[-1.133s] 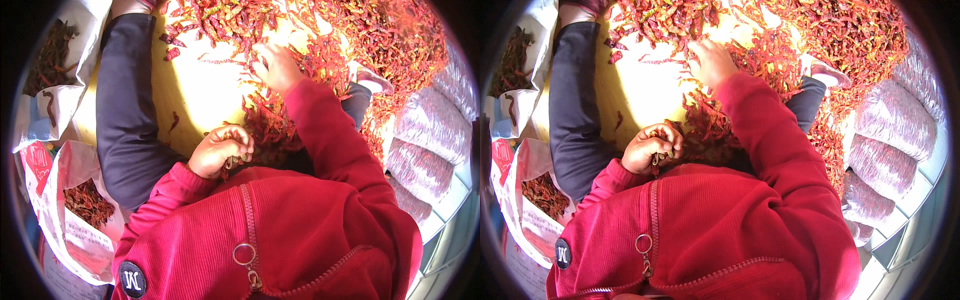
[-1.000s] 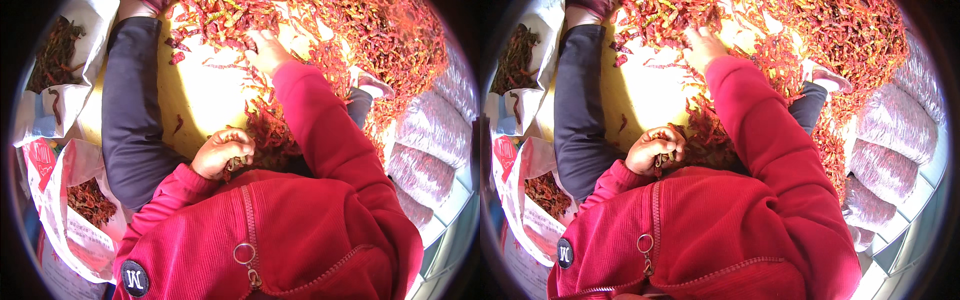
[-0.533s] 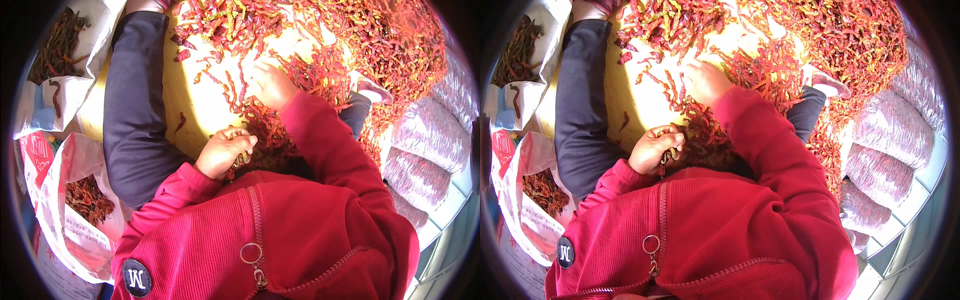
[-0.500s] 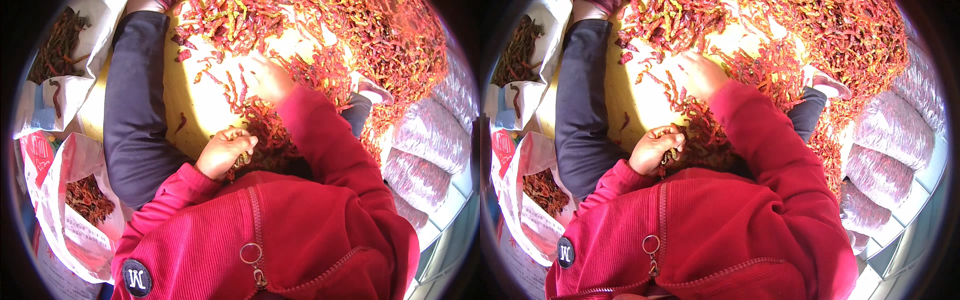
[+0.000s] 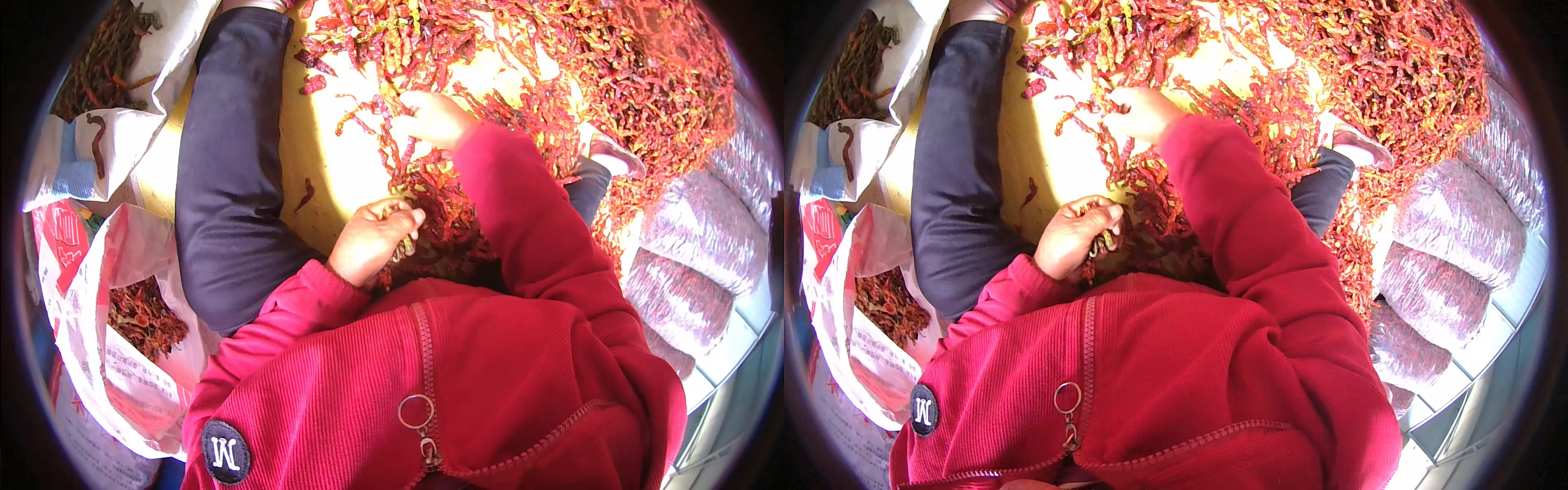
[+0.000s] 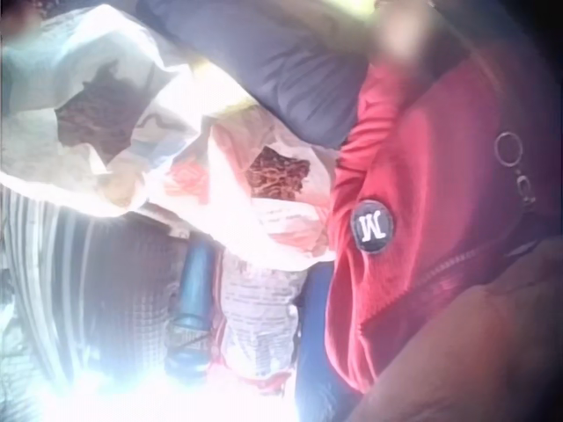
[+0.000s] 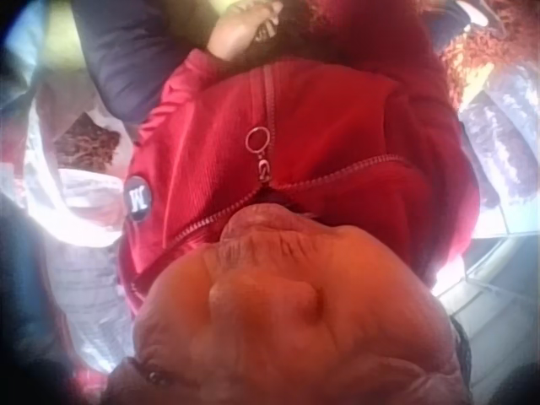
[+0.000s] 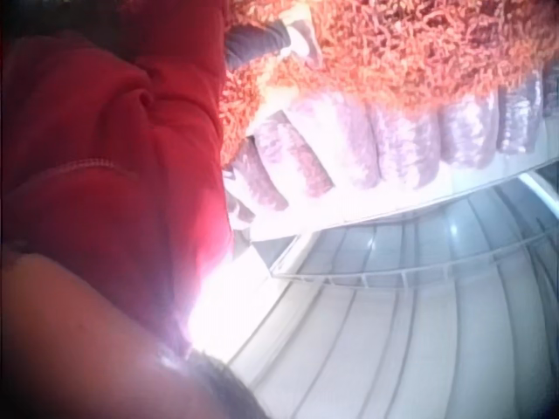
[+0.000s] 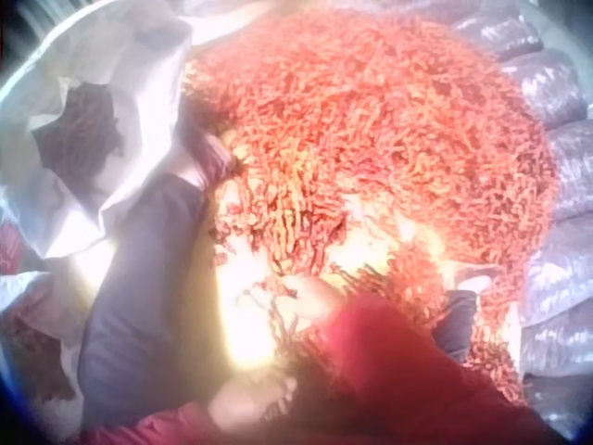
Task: The person sits on the floor and removes stems from dried red chilies by hand, placing the de-stemmed chilies into a nearby sack. The task is performed continuously with both hands.
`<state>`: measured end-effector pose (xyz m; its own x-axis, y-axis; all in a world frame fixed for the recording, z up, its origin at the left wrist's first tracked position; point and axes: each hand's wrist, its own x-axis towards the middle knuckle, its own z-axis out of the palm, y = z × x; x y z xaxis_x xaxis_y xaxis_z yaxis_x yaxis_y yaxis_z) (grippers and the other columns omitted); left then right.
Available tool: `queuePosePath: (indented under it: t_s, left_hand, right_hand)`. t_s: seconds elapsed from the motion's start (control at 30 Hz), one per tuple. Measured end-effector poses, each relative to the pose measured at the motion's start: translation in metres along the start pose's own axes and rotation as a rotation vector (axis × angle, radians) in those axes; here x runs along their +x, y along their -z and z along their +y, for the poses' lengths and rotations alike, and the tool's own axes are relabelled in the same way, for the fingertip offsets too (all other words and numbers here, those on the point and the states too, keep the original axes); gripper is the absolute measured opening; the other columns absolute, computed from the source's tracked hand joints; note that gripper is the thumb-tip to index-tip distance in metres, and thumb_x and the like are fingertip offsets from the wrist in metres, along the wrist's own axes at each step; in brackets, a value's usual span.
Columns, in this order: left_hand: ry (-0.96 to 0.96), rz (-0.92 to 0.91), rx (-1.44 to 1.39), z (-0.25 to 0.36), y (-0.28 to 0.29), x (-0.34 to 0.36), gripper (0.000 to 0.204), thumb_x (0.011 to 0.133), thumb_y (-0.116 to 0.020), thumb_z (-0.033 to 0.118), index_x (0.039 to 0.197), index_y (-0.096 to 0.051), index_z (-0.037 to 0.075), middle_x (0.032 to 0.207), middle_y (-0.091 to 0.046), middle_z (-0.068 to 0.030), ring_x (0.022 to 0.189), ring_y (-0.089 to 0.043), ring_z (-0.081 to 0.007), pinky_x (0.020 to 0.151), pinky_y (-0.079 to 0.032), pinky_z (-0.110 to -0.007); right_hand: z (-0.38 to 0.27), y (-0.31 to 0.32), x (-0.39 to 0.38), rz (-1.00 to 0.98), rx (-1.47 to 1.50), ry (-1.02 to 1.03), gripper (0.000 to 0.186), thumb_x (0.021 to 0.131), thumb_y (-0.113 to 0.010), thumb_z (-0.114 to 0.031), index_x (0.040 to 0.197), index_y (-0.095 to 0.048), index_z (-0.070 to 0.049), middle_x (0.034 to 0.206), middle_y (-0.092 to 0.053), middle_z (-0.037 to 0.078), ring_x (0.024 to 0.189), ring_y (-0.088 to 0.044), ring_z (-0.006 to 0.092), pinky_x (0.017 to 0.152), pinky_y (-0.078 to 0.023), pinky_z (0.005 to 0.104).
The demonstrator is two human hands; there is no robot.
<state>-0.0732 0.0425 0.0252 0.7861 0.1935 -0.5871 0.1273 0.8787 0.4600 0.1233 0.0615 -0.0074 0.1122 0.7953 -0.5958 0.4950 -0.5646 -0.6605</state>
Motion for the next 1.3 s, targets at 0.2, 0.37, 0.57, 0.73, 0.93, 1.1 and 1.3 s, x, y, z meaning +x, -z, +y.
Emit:
queuePosePath:
  t_s: [0.2, 0.37, 0.57, 0.73, 0.93, 1.1, 1.3]
  left_hand:
    - [-0.036, 0.136, -0.030, 0.002, -0.005, 0.000, 0.009, 0.080, -0.048, 0.013, 0.073, -0.052, 0.009, 0.059, -0.050, 0.0021, 0.044, -0.043, -0.0046, 0.037, -0.032, -0.017]
    - [-0.045, 0.249, -0.089, 0.003, -0.008, 0.004, 0.007, 0.080, -0.048, 0.013, 0.079, -0.053, 0.008, 0.060, -0.050, 0.0022, 0.044, -0.044, -0.0049, 0.035, -0.032, -0.017]
    - [-0.018, 0.230, -0.166, 0.003, 0.001, 0.007, 0.010, 0.080, -0.049, 0.010, 0.085, -0.054, 0.003, 0.065, -0.053, -0.0001, 0.050, -0.045, -0.0065, 0.045, -0.037, -0.018]
    - [-0.108, 0.258, -0.142, 0.003, -0.001, 0.010, 0.009, 0.080, -0.049, 0.010, 0.080, -0.055, 0.004, 0.060, -0.051, 0.0014, 0.048, -0.044, -0.0059, 0.045, -0.036, -0.019]
    - [0.000, 0.137, -0.031, 0.004, -0.004, 0.006, 0.009, 0.080, -0.049, 0.010, 0.081, -0.056, 0.004, 0.060, -0.050, 0.0026, 0.048, -0.043, -0.0051, 0.045, -0.036, -0.019]
    - [0.049, -0.039, 0.028, -0.008, -0.002, 0.009, 0.008, 0.081, -0.048, 0.011, 0.079, -0.054, 0.006, 0.060, -0.052, 0.0017, 0.044, -0.045, -0.0051, 0.039, -0.035, -0.017]
    - [0.087, -0.056, 0.197, -0.006, -0.001, 0.008, 0.010, 0.081, -0.047, 0.012, 0.079, -0.053, 0.005, 0.061, -0.050, 0.0015, 0.051, -0.045, -0.0052, 0.045, -0.036, -0.018]
  right_hand:
    - [0.017, 0.005, -0.038, -0.074, -0.001, 0.131, 0.039, 0.069, -0.059, -0.019, 0.096, -0.046, 0.006, 0.077, -0.052, 0.012, 0.070, -0.049, 0.0170, 0.063, -0.041, 0.0280]
    - [0.004, 0.000, -0.061, -0.187, 0.403, 0.180, 0.022, 0.071, -0.057, -0.015, 0.083, -0.049, 0.002, 0.066, -0.049, 0.006, 0.061, -0.046, 0.0127, 0.055, -0.039, 0.0267]
    - [0.013, -0.024, -0.065, -0.221, 0.157, 0.313, 0.015, 0.072, -0.054, -0.005, 0.086, -0.052, -0.001, 0.075, -0.050, 0.006, 0.069, -0.047, 0.0086, 0.060, -0.038, 0.0241]
    - [-0.016, -0.014, -0.078, -0.159, -0.044, 0.298, 0.020, 0.069, -0.059, -0.017, 0.071, -0.045, -0.002, 0.059, -0.045, 0.010, 0.055, -0.045, 0.0187, 0.052, -0.036, 0.0298]
    - [0.016, 0.000, -0.089, 0.140, -0.149, 0.333, 0.038, 0.068, -0.057, -0.010, 0.103, -0.044, -0.002, 0.092, -0.049, 0.013, 0.085, -0.047, 0.0203, 0.075, -0.038, 0.0293]
    - [-0.029, 0.001, -0.099, 0.092, -0.479, 0.737, 0.030, 0.066, -0.052, -0.011, 0.095, -0.052, -0.005, 0.098, -0.046, 0.014, 0.092, -0.043, 0.0314, 0.082, -0.034, 0.0371]
    - [-0.011, -0.002, -0.093, -0.201, -0.363, 0.639, 0.009, 0.069, -0.048, -0.012, 0.072, -0.049, -0.003, 0.071, -0.049, 0.012, 0.072, -0.048, 0.0300, 0.063, -0.038, 0.0389]
